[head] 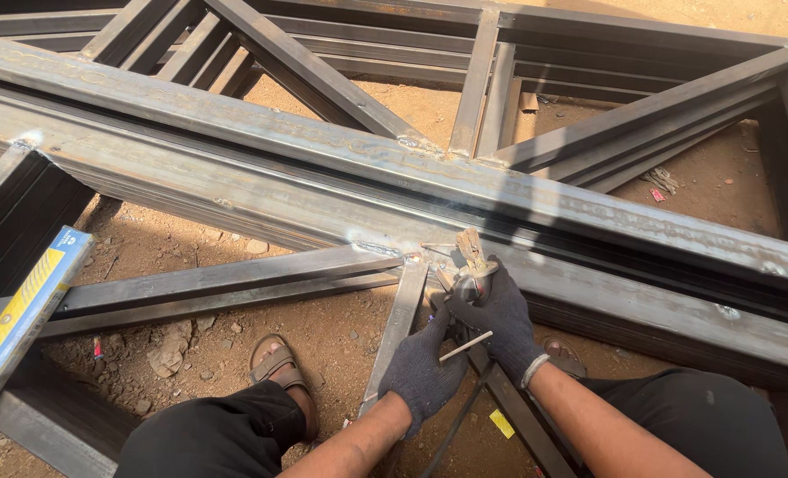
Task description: The person welds the joints of a large rectangular metal frame using a handheld welding electrode holder, applying sparks to multiple connection points along the steel beams.
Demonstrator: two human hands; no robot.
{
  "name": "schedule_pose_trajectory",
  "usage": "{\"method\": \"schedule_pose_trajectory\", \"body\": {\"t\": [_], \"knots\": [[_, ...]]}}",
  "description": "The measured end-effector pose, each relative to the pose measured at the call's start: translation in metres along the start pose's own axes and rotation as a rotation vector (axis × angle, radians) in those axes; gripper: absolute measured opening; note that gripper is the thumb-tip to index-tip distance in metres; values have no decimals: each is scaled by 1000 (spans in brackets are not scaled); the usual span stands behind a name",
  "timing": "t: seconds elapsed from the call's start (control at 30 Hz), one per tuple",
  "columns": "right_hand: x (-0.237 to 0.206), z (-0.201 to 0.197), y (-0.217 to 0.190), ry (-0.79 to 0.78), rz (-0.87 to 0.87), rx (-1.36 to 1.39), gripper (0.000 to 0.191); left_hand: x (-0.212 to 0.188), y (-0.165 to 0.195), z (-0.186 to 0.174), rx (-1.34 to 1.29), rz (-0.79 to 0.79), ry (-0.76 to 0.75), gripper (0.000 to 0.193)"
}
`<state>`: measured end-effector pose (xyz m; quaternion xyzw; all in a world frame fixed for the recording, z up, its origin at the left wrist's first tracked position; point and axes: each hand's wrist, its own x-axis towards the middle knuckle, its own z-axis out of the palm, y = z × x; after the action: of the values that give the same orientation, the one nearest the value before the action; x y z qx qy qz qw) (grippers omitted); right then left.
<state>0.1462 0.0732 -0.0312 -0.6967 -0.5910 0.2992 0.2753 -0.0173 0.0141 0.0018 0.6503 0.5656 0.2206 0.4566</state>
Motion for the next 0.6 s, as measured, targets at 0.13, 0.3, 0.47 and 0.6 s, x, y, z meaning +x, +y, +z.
{"method": "schedule_pose_trajectory", "body": {"t": [0.13,0.3,0.47,0.6], "knots": [[5,0,-1,-95,94,-32,78,1,5,-4,12,-56,-49,58],[10,5,10,-134,117,-81,87,-1,4,-4,-11,-21,-16,57],[13,9,17,-135,93,-71,82,0,3,-3,5,-56,-39,55],[13,10,19,-161,147,-112,76,-1,2,-2,-19,-62,-31,62]]}}
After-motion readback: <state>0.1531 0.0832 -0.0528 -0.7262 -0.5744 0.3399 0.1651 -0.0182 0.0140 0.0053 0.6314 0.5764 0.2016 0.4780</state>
